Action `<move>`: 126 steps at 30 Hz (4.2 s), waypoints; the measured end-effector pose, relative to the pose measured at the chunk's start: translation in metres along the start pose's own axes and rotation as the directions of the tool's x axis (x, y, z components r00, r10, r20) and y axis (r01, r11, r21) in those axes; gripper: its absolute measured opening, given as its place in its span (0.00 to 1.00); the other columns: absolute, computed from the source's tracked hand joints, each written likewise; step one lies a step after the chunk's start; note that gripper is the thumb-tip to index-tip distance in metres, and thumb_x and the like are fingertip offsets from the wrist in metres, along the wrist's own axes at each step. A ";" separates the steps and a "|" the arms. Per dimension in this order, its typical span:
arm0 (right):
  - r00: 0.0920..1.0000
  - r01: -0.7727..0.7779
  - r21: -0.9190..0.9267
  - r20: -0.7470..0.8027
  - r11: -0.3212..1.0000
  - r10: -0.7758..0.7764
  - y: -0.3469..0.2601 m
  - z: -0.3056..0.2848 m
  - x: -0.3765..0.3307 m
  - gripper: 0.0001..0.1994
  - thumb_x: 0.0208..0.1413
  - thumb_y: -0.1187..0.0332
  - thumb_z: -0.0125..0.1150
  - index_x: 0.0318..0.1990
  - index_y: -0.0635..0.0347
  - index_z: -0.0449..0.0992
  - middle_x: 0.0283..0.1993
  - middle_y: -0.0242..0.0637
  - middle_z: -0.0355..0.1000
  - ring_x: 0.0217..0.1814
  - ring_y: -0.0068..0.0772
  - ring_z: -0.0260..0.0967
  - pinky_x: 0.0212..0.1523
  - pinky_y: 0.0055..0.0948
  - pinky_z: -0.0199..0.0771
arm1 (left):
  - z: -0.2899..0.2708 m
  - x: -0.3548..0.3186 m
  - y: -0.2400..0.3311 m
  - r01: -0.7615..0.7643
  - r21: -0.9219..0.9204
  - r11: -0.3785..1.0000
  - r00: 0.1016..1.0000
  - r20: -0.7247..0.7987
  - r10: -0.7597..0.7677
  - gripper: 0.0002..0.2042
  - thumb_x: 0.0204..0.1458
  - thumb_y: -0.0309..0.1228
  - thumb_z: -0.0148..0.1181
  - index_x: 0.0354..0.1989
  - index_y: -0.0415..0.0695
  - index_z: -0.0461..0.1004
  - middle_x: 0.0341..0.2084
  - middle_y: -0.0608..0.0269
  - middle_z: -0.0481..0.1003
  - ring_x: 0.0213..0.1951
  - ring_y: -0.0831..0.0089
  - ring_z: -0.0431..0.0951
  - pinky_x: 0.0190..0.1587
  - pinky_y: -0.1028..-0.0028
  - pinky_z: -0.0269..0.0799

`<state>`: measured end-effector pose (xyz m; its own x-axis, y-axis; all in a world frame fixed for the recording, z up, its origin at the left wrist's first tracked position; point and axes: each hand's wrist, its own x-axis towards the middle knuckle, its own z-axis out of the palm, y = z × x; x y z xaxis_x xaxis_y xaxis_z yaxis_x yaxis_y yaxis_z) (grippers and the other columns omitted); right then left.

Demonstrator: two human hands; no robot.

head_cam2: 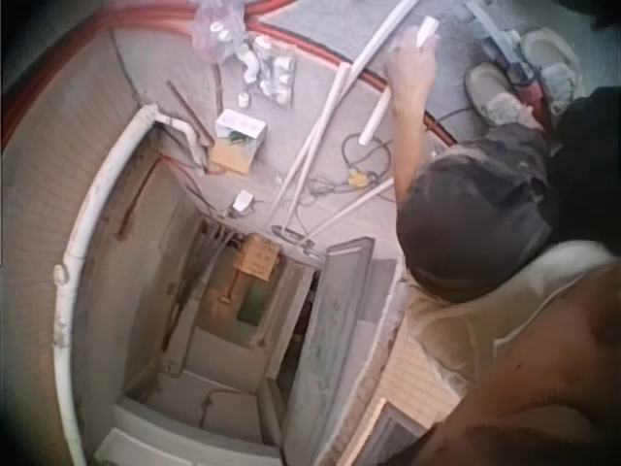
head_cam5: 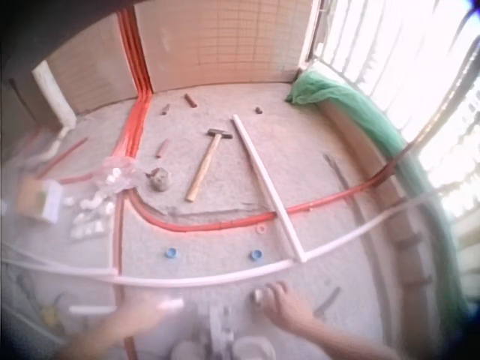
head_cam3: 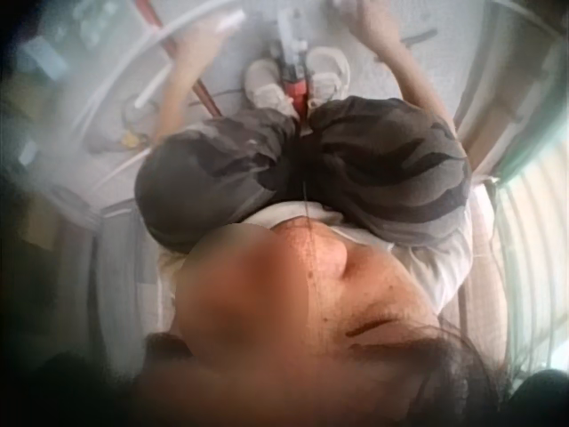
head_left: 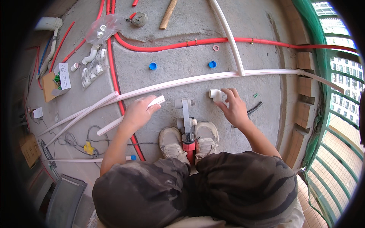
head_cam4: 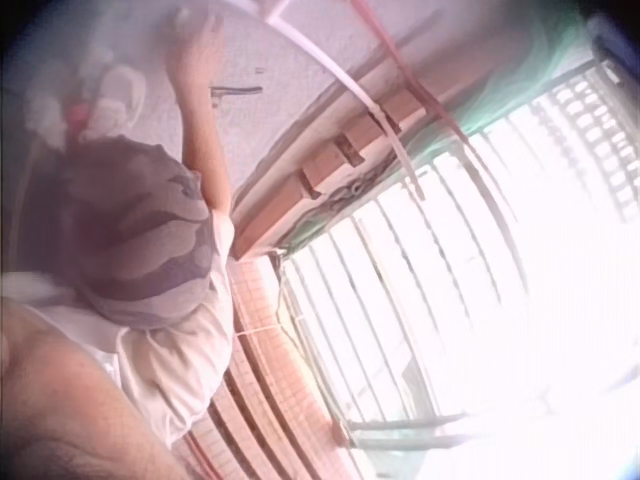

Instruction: The person cuts white PVC pipes using a pipe cutter and then uses a pipe fusion machine to join the pipes with elbow and T-joint connectors. The person assembles the pipes into a structure on the floor.

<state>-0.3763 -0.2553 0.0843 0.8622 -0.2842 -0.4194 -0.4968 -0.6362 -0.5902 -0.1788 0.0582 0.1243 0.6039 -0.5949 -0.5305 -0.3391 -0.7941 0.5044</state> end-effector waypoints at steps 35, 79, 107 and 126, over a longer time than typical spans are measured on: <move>0.821 -0.326 0.772 0.517 0.546 -0.241 -0.071 -0.001 -0.028 0.08 0.61 0.74 0.54 0.42 0.66 0.77 0.34 0.33 0.75 0.33 0.21 0.70 0.33 0.25 0.70 | -0.012 -0.044 0.012 0.195 -0.424 0.884 0.861 0.506 0.053 0.19 0.65 0.46 0.56 0.39 0.39 0.75 0.27 0.51 0.76 0.30 0.55 0.76 0.34 0.60 0.68; 0.882 -0.448 0.810 0.468 0.378 0.043 -0.022 0.037 -0.055 0.25 0.69 0.66 0.57 0.67 0.74 0.64 0.59 0.41 0.73 0.60 0.29 0.70 0.64 0.30 0.69 | 0.032 -0.070 -0.007 -0.304 0.348 0.887 0.928 -0.101 0.358 0.16 0.53 0.43 0.67 0.33 0.43 0.74 0.29 0.59 0.71 0.35 0.60 0.76 0.39 0.62 0.68; 0.877 -0.451 0.799 0.478 0.397 0.035 -0.035 0.025 -0.028 0.22 0.68 0.60 0.58 0.61 0.67 0.70 0.45 0.35 0.78 0.38 0.22 0.69 0.43 0.24 0.71 | 0.033 -0.050 0.000 -0.453 0.269 0.850 0.824 -0.237 0.515 0.20 0.48 0.43 0.70 0.41 0.39 0.77 0.27 0.60 0.69 0.31 0.61 0.73 0.34 0.65 0.68; 0.861 -0.401 0.813 0.492 0.423 -0.131 -0.046 0.018 -0.038 0.24 0.67 0.57 0.59 0.61 0.67 0.70 0.44 0.35 0.75 0.39 0.24 0.67 0.45 0.25 0.69 | 0.022 -0.057 0.022 -0.453 0.144 0.880 0.862 -0.179 0.473 0.18 0.52 0.41 0.69 0.44 0.42 0.77 0.28 0.59 0.73 0.30 0.57 0.79 0.31 0.60 0.74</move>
<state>-0.3877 -0.2028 0.1152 0.7583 0.1919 -0.6230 -0.6359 0.4281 -0.6421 -0.2369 0.0724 0.1506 0.4895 -0.8666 -0.0967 -0.6759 -0.4471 0.5858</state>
